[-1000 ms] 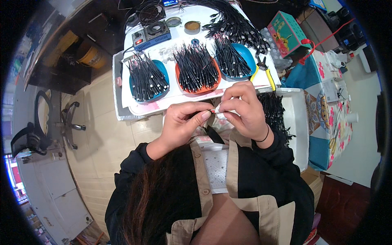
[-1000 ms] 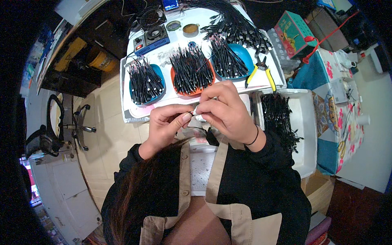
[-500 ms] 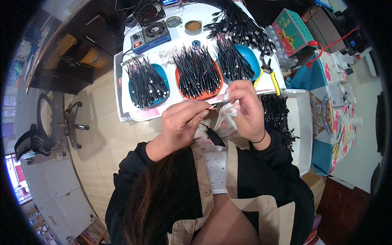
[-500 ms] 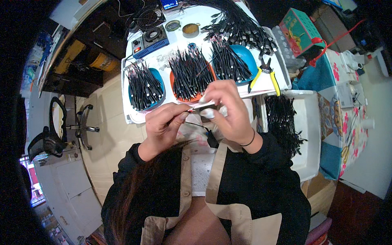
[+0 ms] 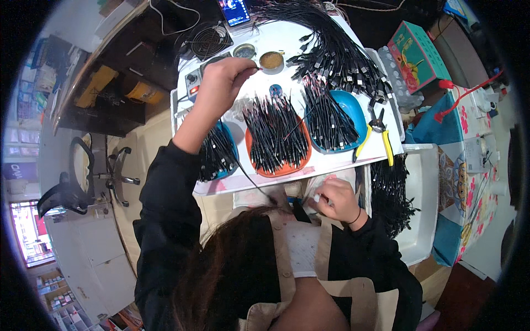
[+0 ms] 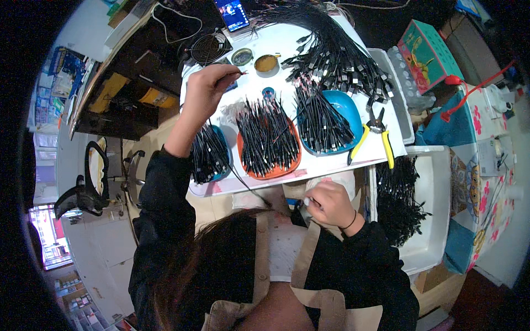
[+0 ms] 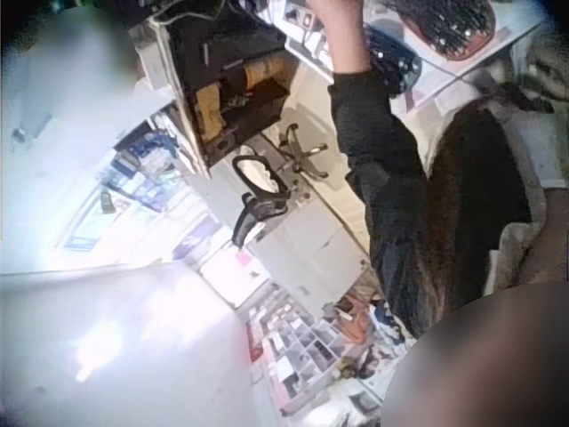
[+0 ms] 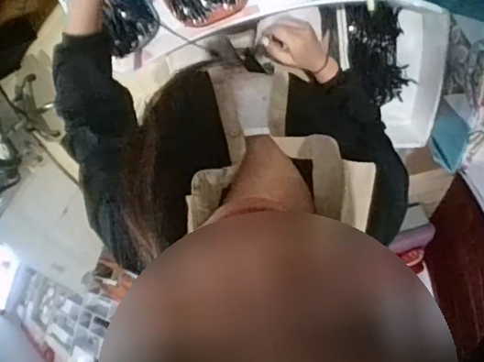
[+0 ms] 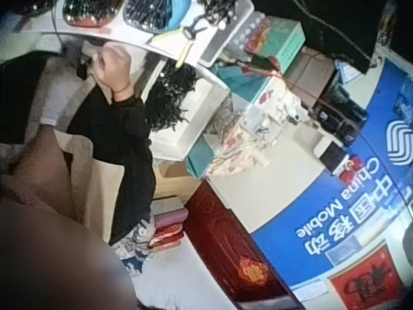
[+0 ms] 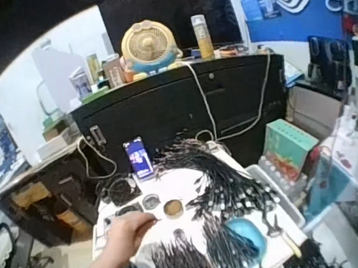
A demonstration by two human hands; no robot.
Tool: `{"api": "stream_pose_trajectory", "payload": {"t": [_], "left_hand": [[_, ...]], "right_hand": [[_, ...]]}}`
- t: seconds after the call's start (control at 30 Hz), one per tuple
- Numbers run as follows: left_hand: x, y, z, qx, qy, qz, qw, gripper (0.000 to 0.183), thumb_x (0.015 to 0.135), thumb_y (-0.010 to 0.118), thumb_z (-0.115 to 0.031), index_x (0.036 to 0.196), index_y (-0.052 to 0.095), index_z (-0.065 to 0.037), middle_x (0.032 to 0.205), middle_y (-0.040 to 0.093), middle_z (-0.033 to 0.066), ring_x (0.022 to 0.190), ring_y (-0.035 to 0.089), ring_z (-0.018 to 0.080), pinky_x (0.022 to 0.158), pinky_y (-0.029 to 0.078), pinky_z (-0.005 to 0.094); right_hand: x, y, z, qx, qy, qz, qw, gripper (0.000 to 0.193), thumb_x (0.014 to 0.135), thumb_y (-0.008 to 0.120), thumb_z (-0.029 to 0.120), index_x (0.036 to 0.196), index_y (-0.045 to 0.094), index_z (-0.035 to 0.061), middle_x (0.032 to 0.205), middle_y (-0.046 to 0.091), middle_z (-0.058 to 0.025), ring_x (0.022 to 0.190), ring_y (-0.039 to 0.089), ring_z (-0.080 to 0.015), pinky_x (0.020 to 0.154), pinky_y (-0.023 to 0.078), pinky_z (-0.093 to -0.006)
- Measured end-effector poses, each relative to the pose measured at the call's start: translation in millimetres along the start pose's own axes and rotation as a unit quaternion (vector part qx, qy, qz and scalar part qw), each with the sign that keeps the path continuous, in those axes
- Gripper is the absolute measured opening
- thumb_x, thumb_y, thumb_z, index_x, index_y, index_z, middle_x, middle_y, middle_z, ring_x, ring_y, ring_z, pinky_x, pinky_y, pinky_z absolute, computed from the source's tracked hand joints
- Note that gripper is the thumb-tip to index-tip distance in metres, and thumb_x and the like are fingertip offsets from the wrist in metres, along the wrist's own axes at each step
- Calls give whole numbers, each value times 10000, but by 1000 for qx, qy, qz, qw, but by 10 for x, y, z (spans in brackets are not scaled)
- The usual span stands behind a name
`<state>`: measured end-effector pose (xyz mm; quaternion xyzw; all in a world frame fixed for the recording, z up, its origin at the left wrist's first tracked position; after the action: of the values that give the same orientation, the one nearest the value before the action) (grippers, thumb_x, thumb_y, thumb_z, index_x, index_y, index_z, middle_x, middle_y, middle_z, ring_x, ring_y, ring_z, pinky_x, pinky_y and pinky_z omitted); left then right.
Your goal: The person repeatedly picks up black cables and small white cylindrical components from trays on a workbench. They insert the white components into the cable ends and place the assembled units into a separate container. The process is continuous and repetitive throughout the clip.
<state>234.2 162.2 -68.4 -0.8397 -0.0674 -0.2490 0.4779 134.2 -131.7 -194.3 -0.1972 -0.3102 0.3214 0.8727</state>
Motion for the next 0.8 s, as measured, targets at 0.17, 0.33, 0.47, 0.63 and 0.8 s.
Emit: {"api": "stream_pose_trajectory", "payload": {"t": [0.17, 0.33, 0.47, 0.63, 0.8], "left_hand": [[299, 526, 495, 44, 33, 113, 992, 131, 804, 668, -90, 916, 681, -22, 844, 660, 150, 767, 638, 329, 686, 507, 367], [443, 793, 771, 94, 34, 177, 979, 150, 809, 659, -121, 921, 690, -26, 842, 659, 157, 771, 640, 327, 697, 502, 382], [471, 891, 858, 107, 21, 209, 972, 153, 801, 658, -104, 926, 696, -24, 841, 663, 157, 770, 643, 323, 704, 508, 377], [505, 951, 910, 118, 26, 212, 970, 160, 795, 657, -102, 928, 699, -24, 829, 662, 157, 761, 642, 318, 706, 510, 375], [516, 1040, 960, 135, 19, 227, 964, 162, 784, 656, -89, 926, 699, -24, 831, 664, 162, 760, 640, 324, 711, 508, 387]], "right_hand": [[-178, 89, -228, -57, 7, -2, 998, 120, 698, 653, 116, 789, 620, 44, 624, 512, -92, 593, 550, -283, 544, 440, -381], [-160, 93, -297, -40, 21, -10, 999, 169, 650, 673, 60, 810, 620, 53, 649, 512, -76, 601, 563, -261, 539, 450, -365], [-145, 86, -318, -40, 6, -17, 999, 227, 608, 680, 37, 824, 611, 56, 642, 509, -58, 592, 563, -246, 512, 451, -350], [-155, 97, -347, -53, 7, -11, 999, 235, 599, 682, 40, 821, 612, 69, 642, 518, -54, 583, 557, -236, 503, 453, -340], [-134, 80, -347, -48, 19, -3, 999, 234, 594, 682, 40, 815, 612, 74, 639, 522, -57, 580, 557, -234, 503, 459, -339]]}}
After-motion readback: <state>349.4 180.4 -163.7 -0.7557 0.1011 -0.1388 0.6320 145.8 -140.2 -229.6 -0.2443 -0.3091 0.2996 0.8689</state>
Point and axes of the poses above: each hand's wrist, its own x-axis towards the middle knuckle, its own y-axis out of the palm, z = x × y, the point moved 4 cm from there along x, towards the middle knuckle
